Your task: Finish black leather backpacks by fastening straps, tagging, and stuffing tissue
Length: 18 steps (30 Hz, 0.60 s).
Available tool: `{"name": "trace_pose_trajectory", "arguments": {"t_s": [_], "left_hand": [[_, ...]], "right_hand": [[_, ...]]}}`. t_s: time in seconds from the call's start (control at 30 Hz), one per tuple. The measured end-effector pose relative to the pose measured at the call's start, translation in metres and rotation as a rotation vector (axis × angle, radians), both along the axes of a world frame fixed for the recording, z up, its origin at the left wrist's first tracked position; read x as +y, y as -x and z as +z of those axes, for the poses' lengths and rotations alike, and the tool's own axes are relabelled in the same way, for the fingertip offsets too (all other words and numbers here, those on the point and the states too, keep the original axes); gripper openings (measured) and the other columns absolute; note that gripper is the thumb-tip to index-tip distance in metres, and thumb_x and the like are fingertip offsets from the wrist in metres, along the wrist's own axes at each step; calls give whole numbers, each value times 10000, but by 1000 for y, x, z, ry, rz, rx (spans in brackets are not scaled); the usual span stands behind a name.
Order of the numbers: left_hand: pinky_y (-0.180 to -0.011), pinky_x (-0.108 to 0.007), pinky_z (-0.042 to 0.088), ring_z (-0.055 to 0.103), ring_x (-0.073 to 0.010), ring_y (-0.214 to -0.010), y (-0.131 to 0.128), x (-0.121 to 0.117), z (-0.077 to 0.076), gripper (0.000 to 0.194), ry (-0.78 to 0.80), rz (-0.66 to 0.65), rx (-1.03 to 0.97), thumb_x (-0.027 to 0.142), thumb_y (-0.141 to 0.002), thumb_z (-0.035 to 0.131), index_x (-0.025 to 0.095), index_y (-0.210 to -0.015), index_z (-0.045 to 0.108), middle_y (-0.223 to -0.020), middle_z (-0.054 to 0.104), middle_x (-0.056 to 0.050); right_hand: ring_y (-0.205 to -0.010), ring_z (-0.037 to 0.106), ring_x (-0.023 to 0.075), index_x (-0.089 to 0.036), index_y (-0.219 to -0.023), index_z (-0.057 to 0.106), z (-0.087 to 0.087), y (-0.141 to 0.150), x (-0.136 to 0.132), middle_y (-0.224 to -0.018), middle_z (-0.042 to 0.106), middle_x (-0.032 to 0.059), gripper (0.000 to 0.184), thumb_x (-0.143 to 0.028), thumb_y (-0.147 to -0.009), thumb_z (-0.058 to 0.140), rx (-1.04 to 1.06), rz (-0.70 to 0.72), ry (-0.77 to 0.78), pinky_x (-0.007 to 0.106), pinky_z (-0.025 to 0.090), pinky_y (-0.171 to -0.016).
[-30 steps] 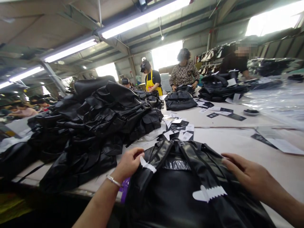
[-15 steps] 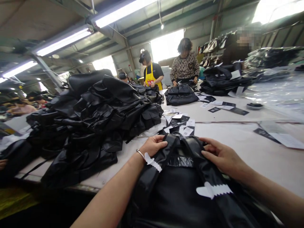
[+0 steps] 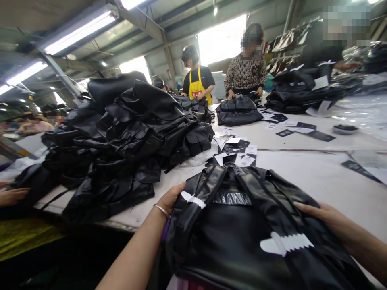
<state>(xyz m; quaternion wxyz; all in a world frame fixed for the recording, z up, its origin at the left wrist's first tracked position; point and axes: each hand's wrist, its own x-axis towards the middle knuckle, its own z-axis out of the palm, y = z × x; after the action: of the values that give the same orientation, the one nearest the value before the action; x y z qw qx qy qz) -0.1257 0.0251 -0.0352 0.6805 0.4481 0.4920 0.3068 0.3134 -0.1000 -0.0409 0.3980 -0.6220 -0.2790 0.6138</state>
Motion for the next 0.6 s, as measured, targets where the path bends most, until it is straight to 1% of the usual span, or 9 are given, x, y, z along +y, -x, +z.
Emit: {"name": "trace_pose_trajectory", "arguments": {"t_s": [0.07, 0.13, 0.27, 0.33, 0.43, 0.5, 0.53, 0.57, 0.6], "left_hand": [[-687, -335, 526, 674, -223, -683, -8, 5, 9, 492, -73, 57, -38, 467, -606, 848, 134, -942, 717, -835, 746, -87], [-725, -317, 523, 680, -208, -719, -10, 9, 22, 517, -161, 105, -63, 363, -579, 871, 138, -1012, 699, -891, 749, -69], [-816, -375, 542, 699, -259, -870, -12, 21, 37, 546, -367, 204, 54, 420, -684, 780, 141, -1142, 674, -1007, 746, -101], [-860, -393, 537, 692, -289, -934, -16, 30, 34, 496, -411, 268, 208, 423, -672, 774, 123, -1061, 712, -999, 748, -119], [-952, -418, 500, 667, -316, -1032, -16, 34, 23, 419, -423, 372, 348, 410, -685, 758, 100, -965, 733, -1001, 742, -156], [-1008, -427, 469, 650, -309, -1083, -6, 23, 17, 436, -442, 406, 396, 436, -733, 719, 103, -1016, 727, -1063, 730, -160], [-1033, -423, 454, 640, -301, -1108, 2, 13, 16, 453, -456, 389, 402, 456, -767, 693, 109, -1057, 721, -1113, 720, -154], [-1053, -408, 442, 631, -295, -1130, 11, 0, 15, 460, -471, 349, 398, 476, -790, 678, 117, -1075, 722, -1149, 712, -144], [-1075, -398, 427, 606, -289, -1181, 21, -13, 14, 483, -491, 208, 372, 503, -852, 619, 130, -1148, 703, -1229, 682, -132]], "right_hand": [[-575, 721, 333, -200, -751, 739, 17, 2, 8, -688, 746, 148, 269, -459, -813, 704, 143, -69, 22, 390, 588, -543], [-519, 702, 309, -204, -783, 740, 30, -5, 16, -654, 737, 124, 190, -394, -781, 752, 118, -141, 18, 362, 565, -498], [-564, 709, 298, -221, -931, 713, 35, -17, 37, -691, 740, 99, 260, -441, -794, 731, -73, -143, -95, 356, 543, -522], [-735, 732, 323, -205, -980, 696, 27, -17, 53, -802, 756, 115, 336, -500, -825, 661, -390, -68, -173, 376, 556, -638], [-1022, 671, 409, -106, -1021, 698, 12, -17, 70, -1021, 732, 217, 444, -487, -818, 594, -864, 0, -193, 449, 503, -887], [-1135, 609, 432, -79, -1099, 687, 6, -22, 65, -1145, 691, 246, 509, -489, -828, 553, -958, -28, -193, 483, 434, -996], [-1169, 595, 412, -102, -1141, 681, 5, -25, 56, -1191, 680, 226, 518, -503, -851, 526, -948, -37, -221, 471, 417, -1026], [-1190, 592, 375, -147, -1168, 680, 4, -28, 44, -1221, 678, 184, 510, -523, -881, 491, -932, -17, -266, 439, 416, -1043], [-1193, 600, 336, -201, -1162, 693, 4, -31, 29, -1225, 688, 135, 500, -553, -909, 444, -930, 0, -329, 397, 430, -1044]]}}
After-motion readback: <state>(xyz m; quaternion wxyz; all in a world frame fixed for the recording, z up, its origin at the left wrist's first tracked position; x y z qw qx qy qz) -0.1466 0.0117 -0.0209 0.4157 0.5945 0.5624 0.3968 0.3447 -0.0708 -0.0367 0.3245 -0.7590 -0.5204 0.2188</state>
